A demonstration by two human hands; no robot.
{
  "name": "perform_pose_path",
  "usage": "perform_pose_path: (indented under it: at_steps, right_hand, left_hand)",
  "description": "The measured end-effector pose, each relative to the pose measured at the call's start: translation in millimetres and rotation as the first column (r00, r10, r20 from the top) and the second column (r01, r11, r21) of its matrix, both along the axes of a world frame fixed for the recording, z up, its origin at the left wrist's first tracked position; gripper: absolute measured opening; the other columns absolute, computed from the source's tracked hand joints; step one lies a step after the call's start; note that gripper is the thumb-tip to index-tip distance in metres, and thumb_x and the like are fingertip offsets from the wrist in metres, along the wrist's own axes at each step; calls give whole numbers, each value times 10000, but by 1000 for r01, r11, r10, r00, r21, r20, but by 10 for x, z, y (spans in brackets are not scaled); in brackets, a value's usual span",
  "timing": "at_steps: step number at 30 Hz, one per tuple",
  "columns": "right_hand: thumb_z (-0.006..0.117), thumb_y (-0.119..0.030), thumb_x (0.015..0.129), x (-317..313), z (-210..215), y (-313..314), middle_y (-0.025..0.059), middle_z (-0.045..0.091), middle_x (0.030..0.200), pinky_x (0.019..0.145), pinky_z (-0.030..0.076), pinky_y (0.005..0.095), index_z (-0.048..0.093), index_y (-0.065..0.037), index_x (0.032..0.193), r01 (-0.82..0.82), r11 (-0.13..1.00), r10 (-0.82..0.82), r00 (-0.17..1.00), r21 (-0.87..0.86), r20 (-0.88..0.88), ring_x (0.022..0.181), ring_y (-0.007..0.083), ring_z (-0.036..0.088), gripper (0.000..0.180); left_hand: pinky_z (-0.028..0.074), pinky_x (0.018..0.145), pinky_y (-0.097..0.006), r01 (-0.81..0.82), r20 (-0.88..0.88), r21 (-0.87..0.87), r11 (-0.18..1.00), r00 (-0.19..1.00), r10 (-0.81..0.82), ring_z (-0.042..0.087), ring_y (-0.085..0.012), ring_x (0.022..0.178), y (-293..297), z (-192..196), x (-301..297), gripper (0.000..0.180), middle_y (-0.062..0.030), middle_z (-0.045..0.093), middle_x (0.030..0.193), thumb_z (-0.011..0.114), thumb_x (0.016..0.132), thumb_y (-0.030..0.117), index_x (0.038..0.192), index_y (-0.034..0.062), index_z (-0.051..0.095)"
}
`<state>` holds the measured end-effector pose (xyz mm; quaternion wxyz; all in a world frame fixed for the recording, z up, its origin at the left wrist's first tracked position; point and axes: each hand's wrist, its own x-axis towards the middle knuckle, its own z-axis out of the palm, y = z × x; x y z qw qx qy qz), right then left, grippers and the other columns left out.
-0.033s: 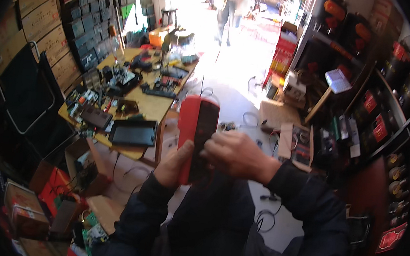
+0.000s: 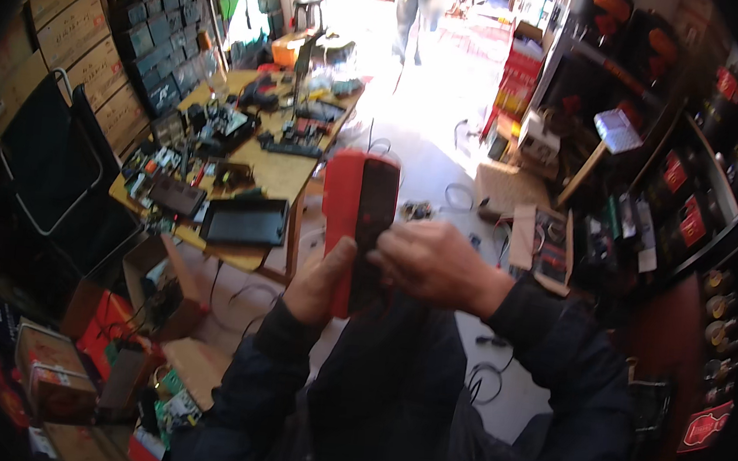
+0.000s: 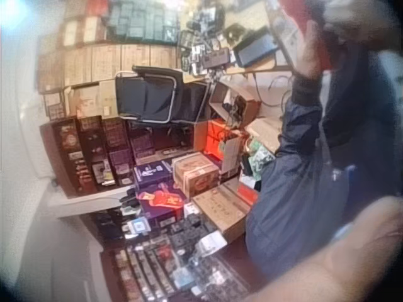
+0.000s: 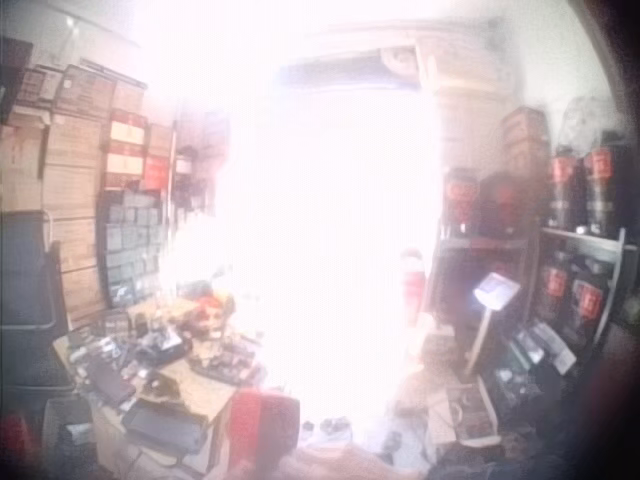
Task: The person sits on the floor in a cluttered workshop, using pliers to trim components on a green circuit board. They then connect a power supply to a different board with a fan, test it, and use a multimeter to measure voltage on a power strip.
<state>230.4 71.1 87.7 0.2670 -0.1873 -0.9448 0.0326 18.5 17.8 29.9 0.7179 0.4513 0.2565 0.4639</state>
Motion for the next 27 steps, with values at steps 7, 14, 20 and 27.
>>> perform_pose_path:
  at_steps: [7,14,20,27]
  right_hand:
    - [603,-244,1027,-96,-255,-352,200,614,680,561,466,458,634,-14,844,46,781,-286,913,-623,-291,616,404,625,295]
    - [556,-257,1066,-110,-420,-402,137,640,737,665,485,335,704,38,985,-216,468,-345,849,-857,-402,671,199,586,340]
    - [520,-304,1103,-85,-471,-382,-25,577,702,586,410,255,690,20,951,-283,166,-380,866,-945,-326,633,50,483,397]
    - [564,-253,1075,-2,-436,-526,-63,488,669,542,314,227,674,-9,903,-175,418,-468,799,-891,-376,610,22,389,318]
  left_hand:
    - [523,921,-307,-363,-47,237,901,922,384,637,-165,1053,-185,-226,183,873,-82,656,1194,719,870,664,1358,-38,542]
    - [535,913,-341,-356,-118,282,891,909,400,639,-209,1053,-222,-362,167,1005,-109,630,1193,740,805,722,1401,-46,482]
    - [518,805,-287,-389,-38,182,903,915,401,635,-155,928,-183,-499,221,927,-70,654,1077,765,765,742,1252,-23,573]
    - [587,886,-411,-370,290,-48,928,884,368,688,-290,1024,-84,-506,186,1150,-208,670,1175,484,791,928,1382,-58,499]
